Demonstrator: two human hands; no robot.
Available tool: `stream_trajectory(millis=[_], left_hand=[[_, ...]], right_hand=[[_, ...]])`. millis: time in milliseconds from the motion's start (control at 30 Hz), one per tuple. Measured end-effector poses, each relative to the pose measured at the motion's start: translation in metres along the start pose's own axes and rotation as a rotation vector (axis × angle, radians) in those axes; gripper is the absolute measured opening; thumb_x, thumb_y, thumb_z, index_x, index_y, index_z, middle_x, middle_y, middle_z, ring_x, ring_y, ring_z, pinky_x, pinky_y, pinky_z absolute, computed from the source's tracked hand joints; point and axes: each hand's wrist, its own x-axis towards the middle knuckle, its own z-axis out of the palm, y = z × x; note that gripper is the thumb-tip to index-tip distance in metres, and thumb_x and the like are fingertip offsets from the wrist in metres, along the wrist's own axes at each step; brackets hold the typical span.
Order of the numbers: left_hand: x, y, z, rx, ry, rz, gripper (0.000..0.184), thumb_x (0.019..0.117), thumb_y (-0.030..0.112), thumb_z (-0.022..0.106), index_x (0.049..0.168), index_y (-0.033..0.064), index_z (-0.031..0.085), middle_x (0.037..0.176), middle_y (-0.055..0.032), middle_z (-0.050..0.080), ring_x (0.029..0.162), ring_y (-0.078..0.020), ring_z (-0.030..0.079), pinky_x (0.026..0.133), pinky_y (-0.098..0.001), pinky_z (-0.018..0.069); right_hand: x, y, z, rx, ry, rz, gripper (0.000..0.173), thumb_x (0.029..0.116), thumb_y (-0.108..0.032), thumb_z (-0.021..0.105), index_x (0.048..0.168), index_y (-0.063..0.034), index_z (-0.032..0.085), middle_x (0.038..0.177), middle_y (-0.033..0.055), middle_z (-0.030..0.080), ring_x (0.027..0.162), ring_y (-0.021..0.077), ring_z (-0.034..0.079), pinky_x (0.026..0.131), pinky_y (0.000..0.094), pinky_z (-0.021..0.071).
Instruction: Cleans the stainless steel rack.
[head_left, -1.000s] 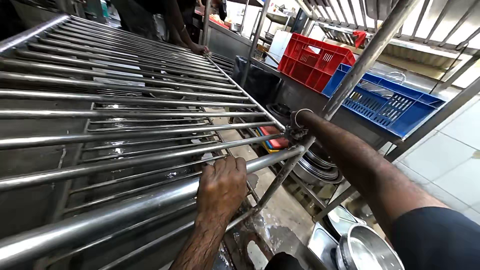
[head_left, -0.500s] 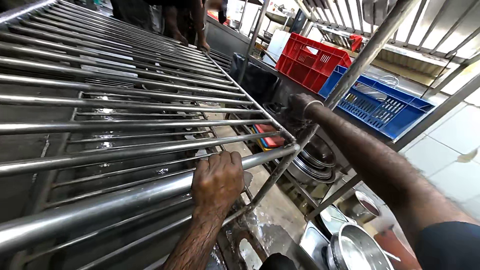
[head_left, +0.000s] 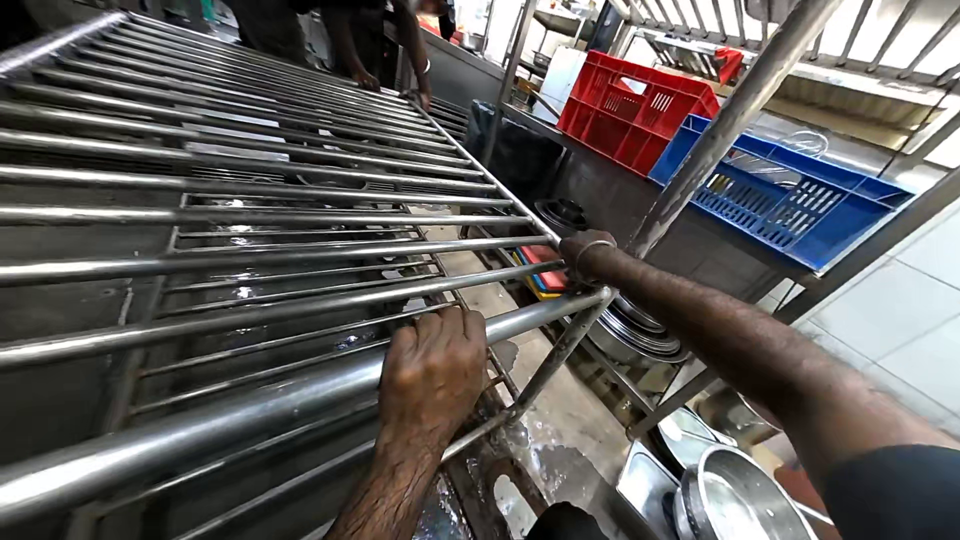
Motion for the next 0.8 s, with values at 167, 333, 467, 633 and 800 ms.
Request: stream_trajectory(millis=[167, 333, 467, 633, 800], left_hand=[[0.001, 0.003, -0.001, 0.024, 0.018, -0.019, 0.020, 0.0783, 0.024, 0.074, 0.085, 0.0071, 0.067, 0.078, -0.0110, 0.064, 0.071, -0.0301, 0.066, 0.060, -0.0455, 0.0469], [0.003, 0.008, 0.003, 0.026, 0.077, -0.055, 0.022, 0.0828, 0.026, 0.065, 0.081, 0.0050, 0.064, 0.073, -0.0119, 0.061, 0.067, -0.0312, 0.064, 0.057, -0.0453, 0.0449], [0.003, 0.009, 0.001, 0.029, 0.045, -0.066, 0.020, 0.0827, 0.024, 0.068, 0.088, 0.0047, 0.068, 0.078, -0.0127, 0.065, 0.070, -0.0320, 0.066, 0.060, -0.0475, 0.0465], [0.004, 0.007, -0.001, 0.030, 0.009, -0.066, 0.022, 0.0768, 0.024, 0.074, 0.087, 0.0066, 0.068, 0.077, -0.0104, 0.065, 0.071, -0.0299, 0.065, 0.063, -0.0470, 0.0463], [0.004, 0.007, 0.001, 0.011, 0.039, -0.062, 0.020, 0.0754, 0.024, 0.073, 0.081, 0.0064, 0.064, 0.074, -0.0106, 0.062, 0.068, -0.0303, 0.065, 0.059, -0.0462, 0.0453]], right_hand=[[0.009, 0.027, -0.019, -0.039, -0.049, 0.042, 0.027, 0.0897, -0.023, 0.075, 0.108, -0.0036, 0.070, 0.113, 0.0245, 0.068, 0.108, 0.0454, 0.065, 0.082, 0.0690, 0.0508], [-0.001, 0.037, -0.018, -0.033, 0.047, 0.008, 0.019, 0.0943, -0.018, 0.069, 0.107, -0.0046, 0.069, 0.112, 0.0238, 0.069, 0.106, 0.0462, 0.067, 0.079, 0.0679, 0.0526], [-0.007, 0.036, -0.010, -0.023, 0.047, -0.040, 0.018, 0.0926, -0.016, 0.070, 0.107, -0.0049, 0.068, 0.109, 0.0218, 0.069, 0.105, 0.0440, 0.067, 0.079, 0.0657, 0.0528], [-0.003, 0.022, 0.006, 0.015, 0.119, -0.054, 0.014, 0.0932, -0.013, 0.067, 0.102, -0.0020, 0.070, 0.106, 0.0231, 0.070, 0.101, 0.0450, 0.068, 0.076, 0.0647, 0.0540], [-0.011, -0.030, 0.015, -0.042, 0.081, 0.001, 0.013, 0.0918, -0.008, 0.065, 0.102, -0.0018, 0.071, 0.110, 0.0232, 0.069, 0.105, 0.0441, 0.067, 0.078, 0.0645, 0.0545]])
